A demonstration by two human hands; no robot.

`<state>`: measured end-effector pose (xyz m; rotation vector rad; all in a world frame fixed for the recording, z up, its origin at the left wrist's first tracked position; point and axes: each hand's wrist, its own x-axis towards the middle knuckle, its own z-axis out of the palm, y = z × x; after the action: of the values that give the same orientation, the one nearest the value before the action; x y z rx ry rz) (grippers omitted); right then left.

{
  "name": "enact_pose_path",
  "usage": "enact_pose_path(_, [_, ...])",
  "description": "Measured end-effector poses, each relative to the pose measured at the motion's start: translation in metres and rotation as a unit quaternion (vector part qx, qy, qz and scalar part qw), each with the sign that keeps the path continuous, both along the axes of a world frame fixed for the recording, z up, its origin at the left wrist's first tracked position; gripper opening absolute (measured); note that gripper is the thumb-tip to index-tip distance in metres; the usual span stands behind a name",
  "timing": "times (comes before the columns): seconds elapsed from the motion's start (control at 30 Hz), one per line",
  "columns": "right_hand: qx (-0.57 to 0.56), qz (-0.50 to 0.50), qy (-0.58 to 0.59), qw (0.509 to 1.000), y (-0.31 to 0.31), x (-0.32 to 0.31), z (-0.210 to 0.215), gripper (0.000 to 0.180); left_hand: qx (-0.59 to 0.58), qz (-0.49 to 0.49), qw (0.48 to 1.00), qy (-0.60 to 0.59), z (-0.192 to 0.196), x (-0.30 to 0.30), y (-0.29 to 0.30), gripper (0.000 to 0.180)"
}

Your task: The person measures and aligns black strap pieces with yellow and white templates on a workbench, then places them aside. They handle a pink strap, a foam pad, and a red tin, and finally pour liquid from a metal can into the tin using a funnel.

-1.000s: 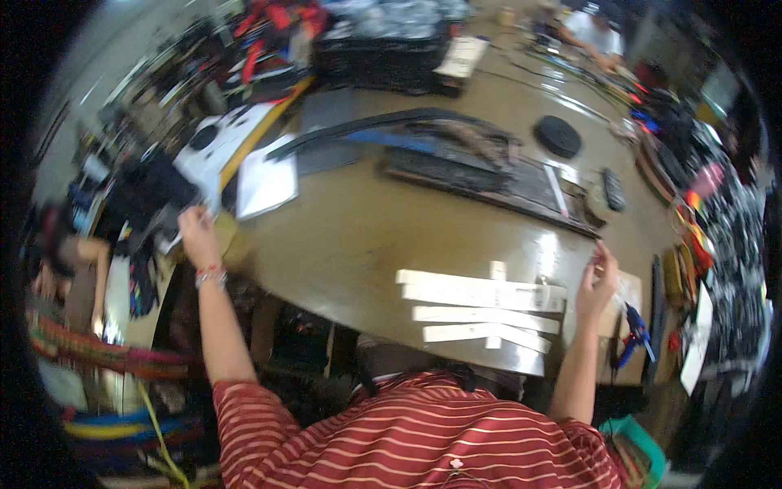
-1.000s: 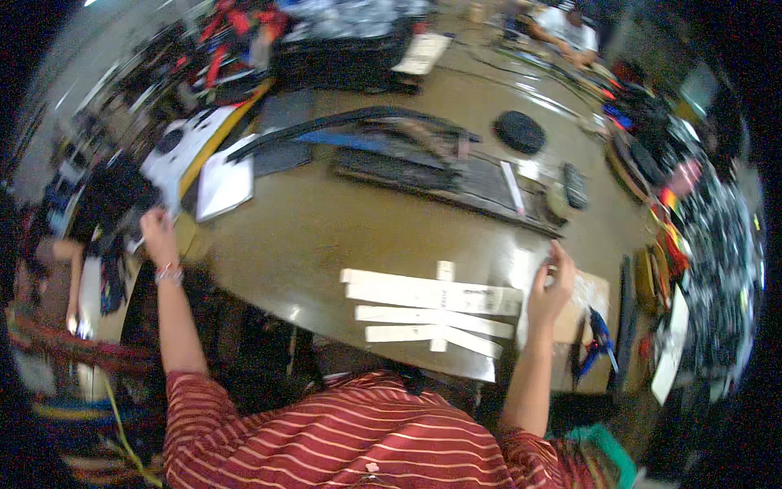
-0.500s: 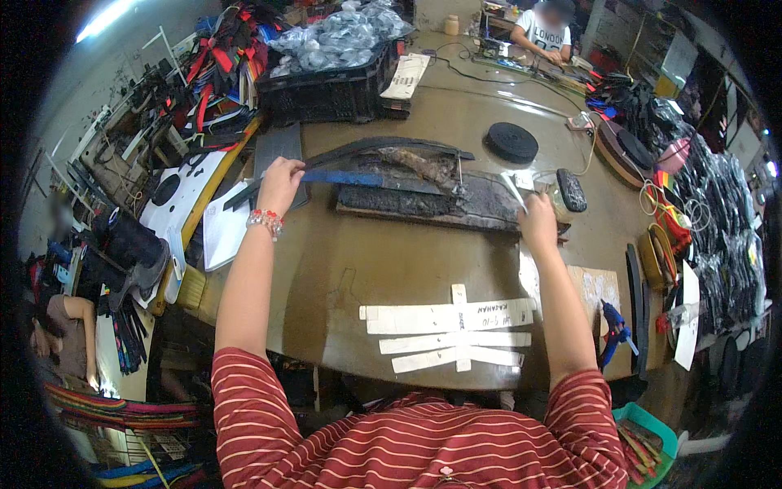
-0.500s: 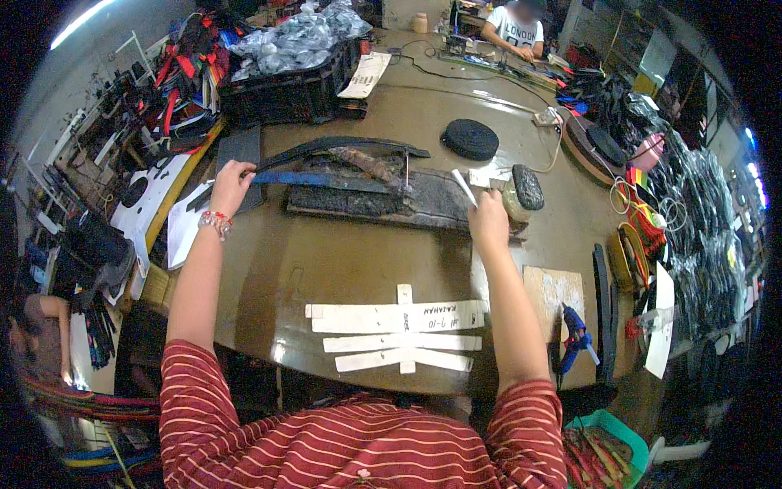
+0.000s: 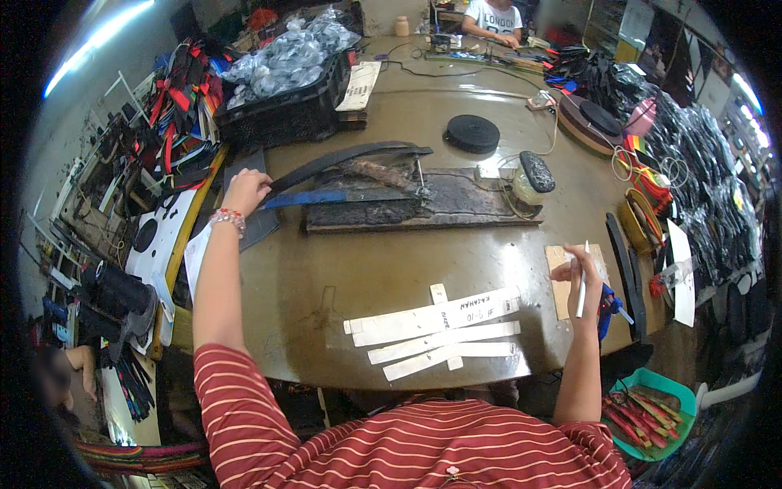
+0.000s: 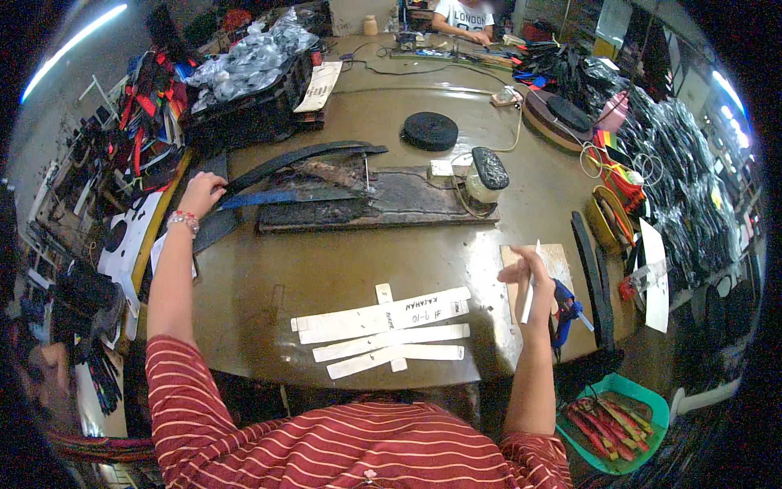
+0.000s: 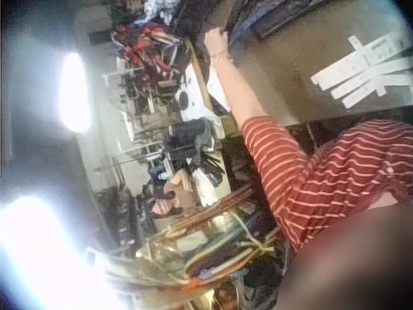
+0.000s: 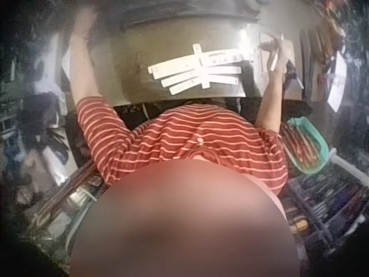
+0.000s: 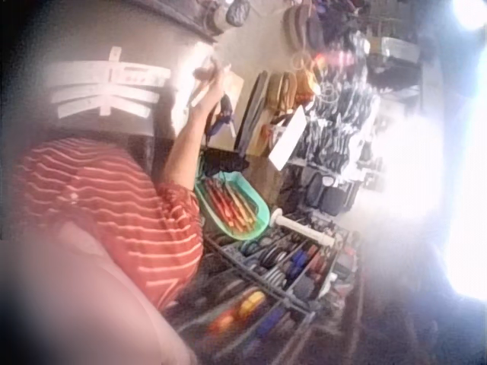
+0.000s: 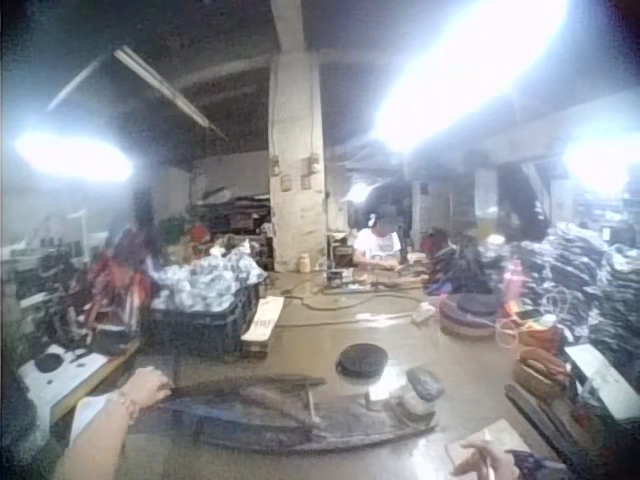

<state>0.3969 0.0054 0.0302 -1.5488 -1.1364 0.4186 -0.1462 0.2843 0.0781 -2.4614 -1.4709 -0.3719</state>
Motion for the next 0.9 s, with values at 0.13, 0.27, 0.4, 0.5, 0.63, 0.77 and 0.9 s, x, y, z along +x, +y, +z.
enact_pose_path(0.13, [0.141, 0.163, -0.13, 0.968, 0.013, -0.044, 0.07, 0.027, 0.066, -0.107, 0.981, -0.146, 0.086, 0.056, -0.075, 0.015])
enact_pose_path(0.27, [0.273, 0.369, -0.212, 0.863, 0.033, -0.114, 0.154, 0.067, 0.105, -0.233, 0.966, -0.035, 0.164, 0.113, -0.199, 0.018])
enact_pose_path(0.4, [0.141, 0.605, -0.118, 0.775, 0.022, -0.16, 0.176, 0.074, 0.167, -0.351, 0.921, 0.003, 0.188, 0.141, -0.281, 0.032])
enact_pose_path(0.5, [0.142, 0.522, -0.211, 0.814, -0.008, -0.132, 0.156, 0.054, 0.166, -0.243, 0.951, -0.093, 0.176, 0.121, -0.295, 0.027])
enact_pose_path(0.63, [-0.033, 0.376, -0.218, 0.9, -0.063, -0.052, 0.104, 0.046, 0.067, -0.156, 0.977, -0.125, 0.111, 0.074, -0.273, 0.014])
enact_pose_path(0.77, [-0.209, 0.212, -0.216, 0.93, -0.103, -0.008, 0.038, 0.04, -0.127, -0.086, 0.979, -0.134, 0.005, 0.072, -0.234, 0.021])
enact_pose_path(0.9, [-0.102, -0.019, -0.239, 0.965, -0.133, 0.011, 0.032, 0.029, -0.028, -0.095, 0.987, -0.123, -0.052, 0.098, -0.207, 0.029])
